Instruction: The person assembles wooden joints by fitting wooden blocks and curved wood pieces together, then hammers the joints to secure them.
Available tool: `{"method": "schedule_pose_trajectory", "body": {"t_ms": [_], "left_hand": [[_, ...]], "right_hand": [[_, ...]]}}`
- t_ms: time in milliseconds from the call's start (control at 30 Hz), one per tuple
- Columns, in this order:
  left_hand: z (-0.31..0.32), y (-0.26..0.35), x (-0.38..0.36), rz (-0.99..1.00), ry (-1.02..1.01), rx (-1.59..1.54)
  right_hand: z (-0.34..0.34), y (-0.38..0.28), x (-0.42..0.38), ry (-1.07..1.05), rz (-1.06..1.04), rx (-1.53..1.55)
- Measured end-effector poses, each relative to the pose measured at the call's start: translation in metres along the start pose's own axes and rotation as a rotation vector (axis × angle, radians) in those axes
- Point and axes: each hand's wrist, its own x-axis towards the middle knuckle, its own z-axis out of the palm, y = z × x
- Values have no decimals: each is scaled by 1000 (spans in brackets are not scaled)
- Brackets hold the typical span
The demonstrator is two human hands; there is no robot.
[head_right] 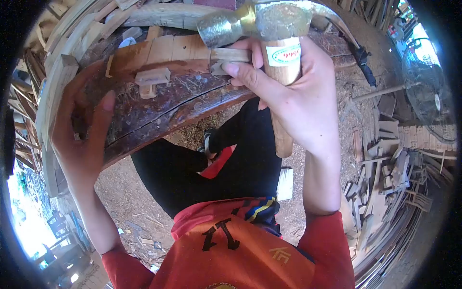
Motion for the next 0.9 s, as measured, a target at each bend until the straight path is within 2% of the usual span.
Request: {"method": "schedule_pose_trajectory", "body": {"t_ms": [233,433,600,767,900], "left_hand": [[21,6,13,72,-3,-137],[26,7,16,9,-11,-127],[27,-4,19,156,18,25],[22,-2,20,111,-41,40],[25,-2,20,142,-17,52]], "right_hand": [[-17,0,4,-26,29,-129],[-20,8,5,10,53,-101],[-22,12,4,3,13,-132],[-27,10,6,-33,64,-165],[-23,12,4,-33,-10,-130]]}}
